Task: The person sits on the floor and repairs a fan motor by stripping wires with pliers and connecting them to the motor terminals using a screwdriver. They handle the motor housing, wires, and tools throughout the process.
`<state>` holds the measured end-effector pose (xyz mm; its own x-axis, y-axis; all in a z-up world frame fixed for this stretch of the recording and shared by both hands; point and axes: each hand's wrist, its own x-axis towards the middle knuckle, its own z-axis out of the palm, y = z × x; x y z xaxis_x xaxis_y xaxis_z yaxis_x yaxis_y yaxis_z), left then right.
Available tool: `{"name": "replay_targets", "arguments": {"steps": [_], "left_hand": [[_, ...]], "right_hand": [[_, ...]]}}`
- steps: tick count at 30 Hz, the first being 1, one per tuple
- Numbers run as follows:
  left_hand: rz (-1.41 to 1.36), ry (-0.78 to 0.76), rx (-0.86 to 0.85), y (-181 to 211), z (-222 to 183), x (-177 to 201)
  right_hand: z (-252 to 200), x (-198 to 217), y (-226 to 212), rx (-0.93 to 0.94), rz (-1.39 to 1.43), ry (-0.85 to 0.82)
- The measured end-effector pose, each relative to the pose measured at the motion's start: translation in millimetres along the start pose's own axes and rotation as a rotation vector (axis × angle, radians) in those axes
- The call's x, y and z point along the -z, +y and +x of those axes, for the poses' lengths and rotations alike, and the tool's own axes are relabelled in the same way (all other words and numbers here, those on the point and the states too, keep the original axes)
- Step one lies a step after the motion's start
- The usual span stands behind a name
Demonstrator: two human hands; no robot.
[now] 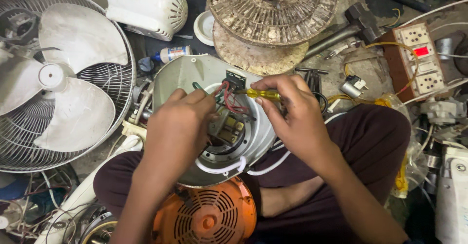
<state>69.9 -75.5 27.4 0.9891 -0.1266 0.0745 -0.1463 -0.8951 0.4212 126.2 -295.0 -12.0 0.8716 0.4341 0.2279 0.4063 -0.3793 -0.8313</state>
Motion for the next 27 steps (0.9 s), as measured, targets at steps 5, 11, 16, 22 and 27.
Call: {"name": "replay_targets", "arguments": {"steps": [5, 11, 16, 22, 27], "left_hand": [[0.058, 0.088, 0.022, 11, -5, -5], [0.026, 0.090, -0.008, 16, -7, -8], [0.007, 0.049, -0.051, 13, -7, -9], [-0.100, 0.011, -0.013, 5, -9, -6], [-0.490, -0.172, 0.489, -10, -5, -17]], "right_hand": [[-1, 1, 1, 0.051, -0.037, 0.009], [-1, 3, 0, 0.035, -0.039, 0.014], [-2, 4, -1, 0.060, -0.041, 0.009], [-1, 2, -1, 0.029, -0.038, 0.006], [3, -1, 3, 0.051, -0.044, -0.013]]}}
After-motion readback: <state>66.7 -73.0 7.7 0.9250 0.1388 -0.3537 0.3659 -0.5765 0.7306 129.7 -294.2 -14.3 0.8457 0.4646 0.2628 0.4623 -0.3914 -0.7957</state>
